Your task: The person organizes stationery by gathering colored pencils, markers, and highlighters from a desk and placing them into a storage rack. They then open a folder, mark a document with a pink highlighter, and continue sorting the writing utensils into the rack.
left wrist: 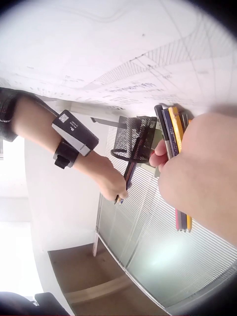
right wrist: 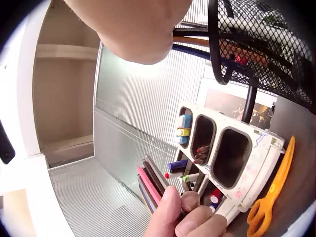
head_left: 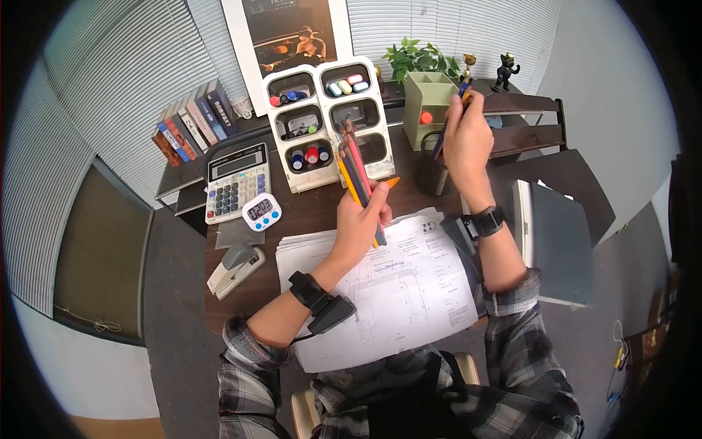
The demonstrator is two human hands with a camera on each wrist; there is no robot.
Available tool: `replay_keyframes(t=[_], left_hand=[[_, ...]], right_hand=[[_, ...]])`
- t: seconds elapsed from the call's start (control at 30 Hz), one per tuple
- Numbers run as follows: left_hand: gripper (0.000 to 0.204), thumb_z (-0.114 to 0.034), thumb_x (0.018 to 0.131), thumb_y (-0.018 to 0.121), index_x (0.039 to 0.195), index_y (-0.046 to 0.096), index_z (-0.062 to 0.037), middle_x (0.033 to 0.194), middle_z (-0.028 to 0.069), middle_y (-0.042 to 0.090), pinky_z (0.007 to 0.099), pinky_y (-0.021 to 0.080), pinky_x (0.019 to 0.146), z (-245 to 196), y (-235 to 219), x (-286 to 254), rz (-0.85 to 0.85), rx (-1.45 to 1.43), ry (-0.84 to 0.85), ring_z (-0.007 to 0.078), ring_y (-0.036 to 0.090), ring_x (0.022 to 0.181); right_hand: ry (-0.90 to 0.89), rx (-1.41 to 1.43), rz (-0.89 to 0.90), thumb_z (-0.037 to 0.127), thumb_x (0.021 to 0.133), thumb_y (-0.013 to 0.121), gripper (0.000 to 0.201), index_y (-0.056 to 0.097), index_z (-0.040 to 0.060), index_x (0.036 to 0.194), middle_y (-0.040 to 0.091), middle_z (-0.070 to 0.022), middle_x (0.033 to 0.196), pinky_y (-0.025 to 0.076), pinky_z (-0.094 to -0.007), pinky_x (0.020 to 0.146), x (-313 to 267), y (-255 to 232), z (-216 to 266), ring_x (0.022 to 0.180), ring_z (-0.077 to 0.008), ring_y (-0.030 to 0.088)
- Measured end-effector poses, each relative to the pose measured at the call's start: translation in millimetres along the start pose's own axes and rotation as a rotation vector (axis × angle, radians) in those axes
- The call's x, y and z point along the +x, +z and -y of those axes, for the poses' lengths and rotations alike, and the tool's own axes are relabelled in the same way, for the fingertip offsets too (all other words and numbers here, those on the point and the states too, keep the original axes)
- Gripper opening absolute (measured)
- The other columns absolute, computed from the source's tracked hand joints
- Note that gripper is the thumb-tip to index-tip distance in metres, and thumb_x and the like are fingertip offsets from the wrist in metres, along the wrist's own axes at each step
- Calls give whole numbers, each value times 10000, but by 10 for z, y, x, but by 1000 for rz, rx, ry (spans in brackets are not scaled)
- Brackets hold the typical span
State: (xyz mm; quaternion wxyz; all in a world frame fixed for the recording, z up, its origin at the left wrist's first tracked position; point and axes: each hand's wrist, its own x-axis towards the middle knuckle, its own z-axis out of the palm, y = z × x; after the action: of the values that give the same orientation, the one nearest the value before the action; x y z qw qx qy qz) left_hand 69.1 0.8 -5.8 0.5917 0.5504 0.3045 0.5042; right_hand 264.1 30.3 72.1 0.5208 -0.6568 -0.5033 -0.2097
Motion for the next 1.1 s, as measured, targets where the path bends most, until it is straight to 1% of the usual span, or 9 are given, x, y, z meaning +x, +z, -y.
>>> replay_keyframes(t=[0.1,0.2,0.3,0.43,0.53,0.57,0.63,0.87,1.1], left_hand=[[248,-260,1005,590,909,507,-47,694,11,510,246,415,505,-52,1,-11,-5,5,-6,101,528,568],[267,-274,1008,581,878,505,-54,684,11,506,242,399,486,-37,-26,16,-19,0,2,95,513,552],[282,-283,1012,569,854,501,-59,674,11,499,240,391,479,-84,-18,3,-37,-10,7,91,499,539],[363,-329,1009,578,804,542,-31,631,19,542,247,414,493,-65,-71,28,-13,19,68,82,513,540],[388,-350,1009,578,861,610,7,694,20,588,247,457,551,-75,-4,12,-91,13,78,88,576,633],[349,-333,1029,543,1054,586,12,807,48,621,251,531,609,-22,-87,49,3,122,46,88,616,675],[299,-272,1025,555,1080,583,21,870,66,643,273,574,684,14,-48,48,101,-9,23,108,646,744],[216,-139,995,579,1130,573,30,939,89,655,291,569,710,-32,-70,53,214,-70,-81,160,671,793],[217,-153,992,583,1099,592,36,924,98,668,293,557,708,-9,-81,49,232,-75,-107,160,667,788]], right_hand=[[-51,93,-140,239,1021,521,266,515,3,1142,680,-179,782,505,-449,578,36,-144,90,643,-379,661],[-174,443,-263,143,1014,550,192,512,-6,1129,655,-89,736,499,-290,556,22,-388,313,582,-181,638],[-223,597,-215,125,1010,547,182,514,-12,1127,656,-95,733,498,-297,547,-67,-472,516,589,-188,646],[-58,628,377,195,1012,539,212,521,-15,1034,657,-144,729,484,-346,560,-243,-317,575,627,-266,663],[28,669,572,239,999,565,281,529,-26,912,657,-145,706,487,-353,557,-423,1,428,611,-262,661],[28,670,576,239,999,565,281,529,-26,912,657,-145,706,487,-353,557,-477,37,395,611,-262,661],[225,646,750,239,991,578,288,537,-37,916,657,-132,702,479,-334,498,-580,76,363,544,-215,637],[416,954,906,282,1012,566,276,587,11,962,655,-24,718,429,-219,405,-619,79,252,493,-56,558],[400,1043,866,306,1014,563,316,587,-9,990,634,-33,694,424,-228,362,-673,131,178,432,-74,543]])
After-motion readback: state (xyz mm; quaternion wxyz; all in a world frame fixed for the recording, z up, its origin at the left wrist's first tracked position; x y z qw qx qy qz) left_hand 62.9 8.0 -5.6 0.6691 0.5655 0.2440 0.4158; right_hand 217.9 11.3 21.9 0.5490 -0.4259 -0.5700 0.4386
